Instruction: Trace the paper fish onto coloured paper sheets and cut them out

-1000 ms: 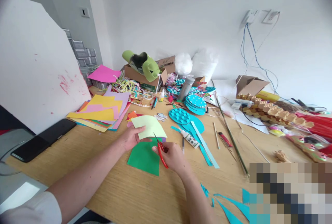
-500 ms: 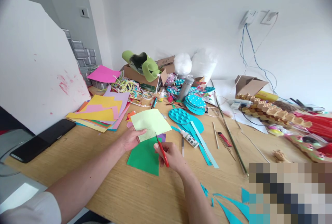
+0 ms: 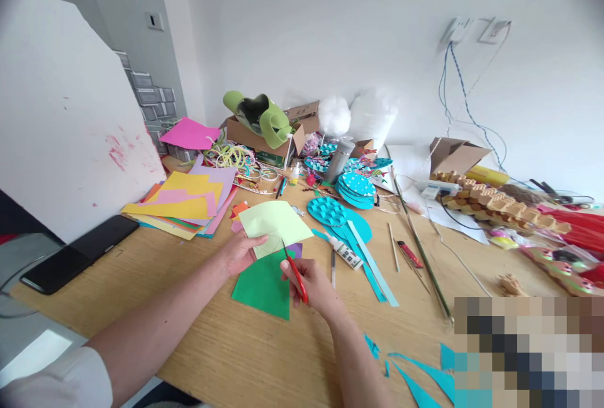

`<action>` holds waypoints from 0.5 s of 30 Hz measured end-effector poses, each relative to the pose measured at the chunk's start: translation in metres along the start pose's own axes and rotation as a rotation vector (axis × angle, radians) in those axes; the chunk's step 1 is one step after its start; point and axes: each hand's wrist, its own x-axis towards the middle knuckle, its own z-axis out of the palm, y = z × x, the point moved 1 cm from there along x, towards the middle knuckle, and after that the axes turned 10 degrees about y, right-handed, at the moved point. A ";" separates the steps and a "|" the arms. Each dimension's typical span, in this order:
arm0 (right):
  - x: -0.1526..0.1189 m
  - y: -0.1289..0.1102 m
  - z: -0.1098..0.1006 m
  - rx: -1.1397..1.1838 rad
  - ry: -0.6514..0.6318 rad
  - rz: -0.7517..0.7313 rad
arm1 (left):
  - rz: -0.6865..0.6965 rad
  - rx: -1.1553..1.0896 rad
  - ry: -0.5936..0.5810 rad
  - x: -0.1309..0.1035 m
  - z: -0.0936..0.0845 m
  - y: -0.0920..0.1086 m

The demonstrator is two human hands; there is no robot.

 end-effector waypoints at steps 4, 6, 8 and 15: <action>0.003 0.005 -0.001 0.005 0.006 0.008 | 0.002 -0.001 -0.008 0.001 -0.001 -0.001; 0.004 0.007 -0.001 0.003 0.001 0.001 | -0.003 0.011 -0.019 0.000 -0.001 -0.001; 0.004 0.007 -0.001 0.001 0.001 -0.006 | -0.011 0.028 -0.032 0.000 0.000 0.000; 0.004 0.008 -0.001 0.016 -0.008 -0.016 | -0.029 0.060 -0.053 -0.001 0.000 0.000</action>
